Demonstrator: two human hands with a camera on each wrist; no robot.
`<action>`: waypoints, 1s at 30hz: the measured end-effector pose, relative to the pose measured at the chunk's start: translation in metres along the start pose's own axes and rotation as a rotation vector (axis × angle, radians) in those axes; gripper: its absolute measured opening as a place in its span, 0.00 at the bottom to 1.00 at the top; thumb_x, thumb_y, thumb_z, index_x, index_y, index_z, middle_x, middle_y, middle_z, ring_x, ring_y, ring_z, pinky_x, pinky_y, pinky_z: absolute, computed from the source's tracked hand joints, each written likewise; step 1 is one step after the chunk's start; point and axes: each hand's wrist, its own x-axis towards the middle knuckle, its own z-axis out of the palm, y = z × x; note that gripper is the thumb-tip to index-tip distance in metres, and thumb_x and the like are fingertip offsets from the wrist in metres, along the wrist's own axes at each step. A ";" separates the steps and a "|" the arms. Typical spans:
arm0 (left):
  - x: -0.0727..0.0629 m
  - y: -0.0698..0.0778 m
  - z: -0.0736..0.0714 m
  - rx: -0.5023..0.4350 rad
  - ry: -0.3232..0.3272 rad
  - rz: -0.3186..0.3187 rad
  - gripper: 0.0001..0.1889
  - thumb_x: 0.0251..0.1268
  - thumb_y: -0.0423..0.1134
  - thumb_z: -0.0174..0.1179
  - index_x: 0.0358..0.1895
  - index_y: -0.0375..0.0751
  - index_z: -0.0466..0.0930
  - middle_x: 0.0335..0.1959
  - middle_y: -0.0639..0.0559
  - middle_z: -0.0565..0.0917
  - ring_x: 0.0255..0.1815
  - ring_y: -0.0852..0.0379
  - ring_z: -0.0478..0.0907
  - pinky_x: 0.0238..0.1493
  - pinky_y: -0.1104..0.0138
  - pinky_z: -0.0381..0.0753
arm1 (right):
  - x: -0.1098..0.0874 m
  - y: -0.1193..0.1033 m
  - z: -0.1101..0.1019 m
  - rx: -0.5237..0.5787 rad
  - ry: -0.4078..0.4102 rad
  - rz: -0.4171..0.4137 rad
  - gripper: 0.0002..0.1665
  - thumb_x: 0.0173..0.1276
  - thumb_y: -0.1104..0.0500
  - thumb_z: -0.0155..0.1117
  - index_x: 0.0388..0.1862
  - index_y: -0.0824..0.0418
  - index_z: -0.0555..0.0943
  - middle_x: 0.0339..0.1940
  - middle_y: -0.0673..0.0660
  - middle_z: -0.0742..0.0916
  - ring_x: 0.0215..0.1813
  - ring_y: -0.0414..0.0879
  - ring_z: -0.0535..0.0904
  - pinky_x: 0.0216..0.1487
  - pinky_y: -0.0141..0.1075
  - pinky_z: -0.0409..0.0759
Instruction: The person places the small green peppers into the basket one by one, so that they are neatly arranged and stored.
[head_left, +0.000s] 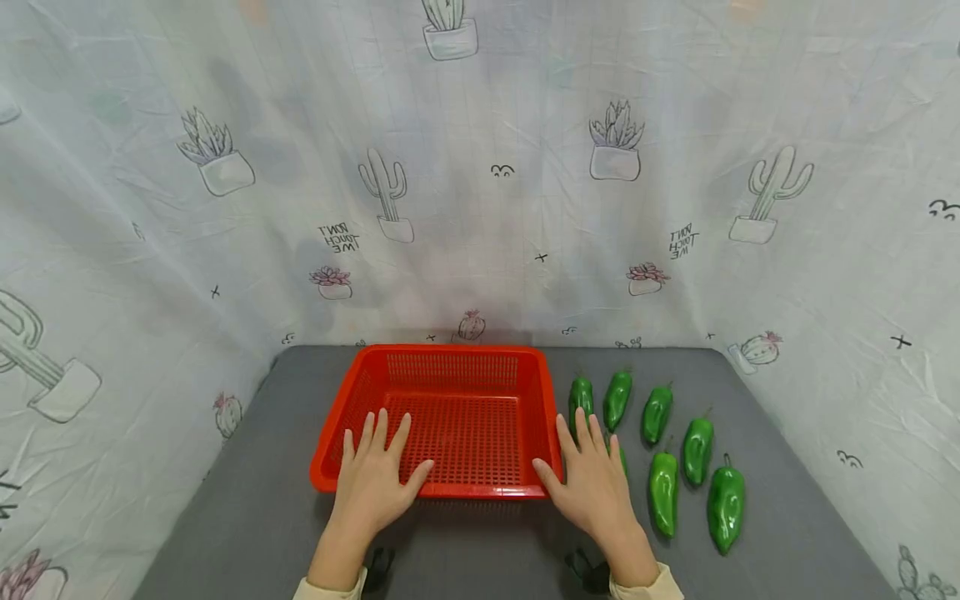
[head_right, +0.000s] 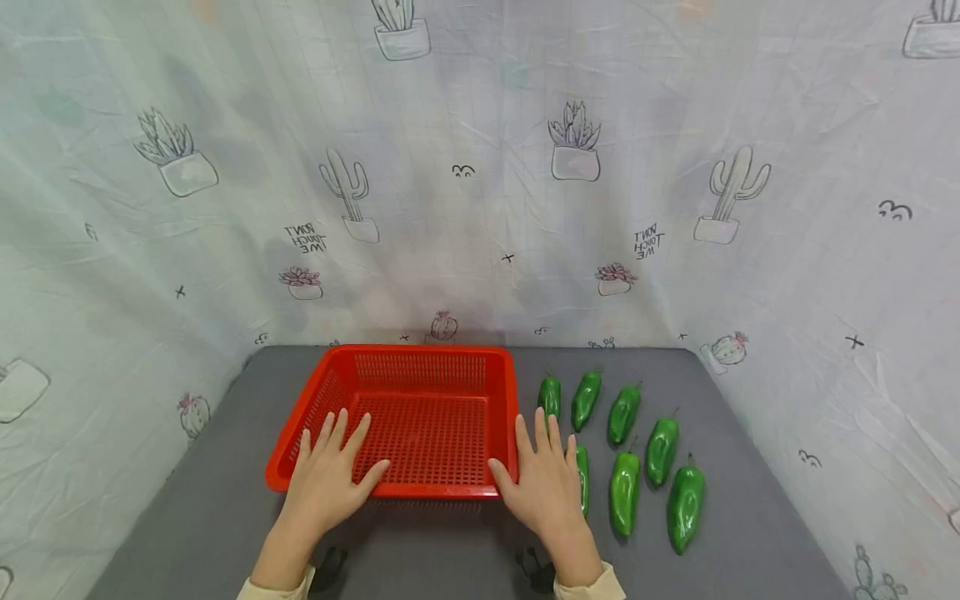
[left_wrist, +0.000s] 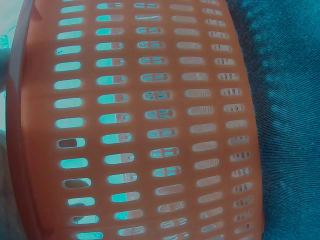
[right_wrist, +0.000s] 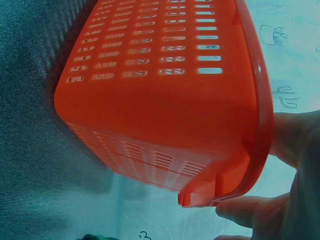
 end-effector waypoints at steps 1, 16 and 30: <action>0.001 0.000 0.000 0.003 0.002 0.000 0.40 0.61 0.68 0.50 0.72 0.50 0.59 0.73 0.35 0.56 0.74 0.37 0.51 0.70 0.38 0.45 | 0.001 0.000 0.000 0.001 0.000 -0.001 0.46 0.66 0.31 0.49 0.74 0.56 0.58 0.76 0.64 0.59 0.77 0.61 0.49 0.71 0.63 0.47; 0.003 -0.003 -0.003 -0.045 0.025 0.002 0.39 0.61 0.64 0.54 0.71 0.48 0.61 0.72 0.35 0.59 0.74 0.37 0.53 0.69 0.38 0.47 | 0.000 0.001 0.000 0.057 0.021 -0.010 0.45 0.66 0.32 0.51 0.74 0.56 0.58 0.76 0.64 0.59 0.76 0.61 0.52 0.70 0.64 0.50; 0.001 -0.075 -0.038 -0.288 0.225 -0.212 0.31 0.67 0.47 0.55 0.69 0.35 0.62 0.66 0.29 0.65 0.63 0.30 0.65 0.57 0.35 0.65 | -0.012 0.060 -0.026 0.201 0.289 -0.008 0.40 0.64 0.45 0.63 0.70 0.59 0.64 0.70 0.68 0.68 0.65 0.69 0.66 0.54 0.67 0.67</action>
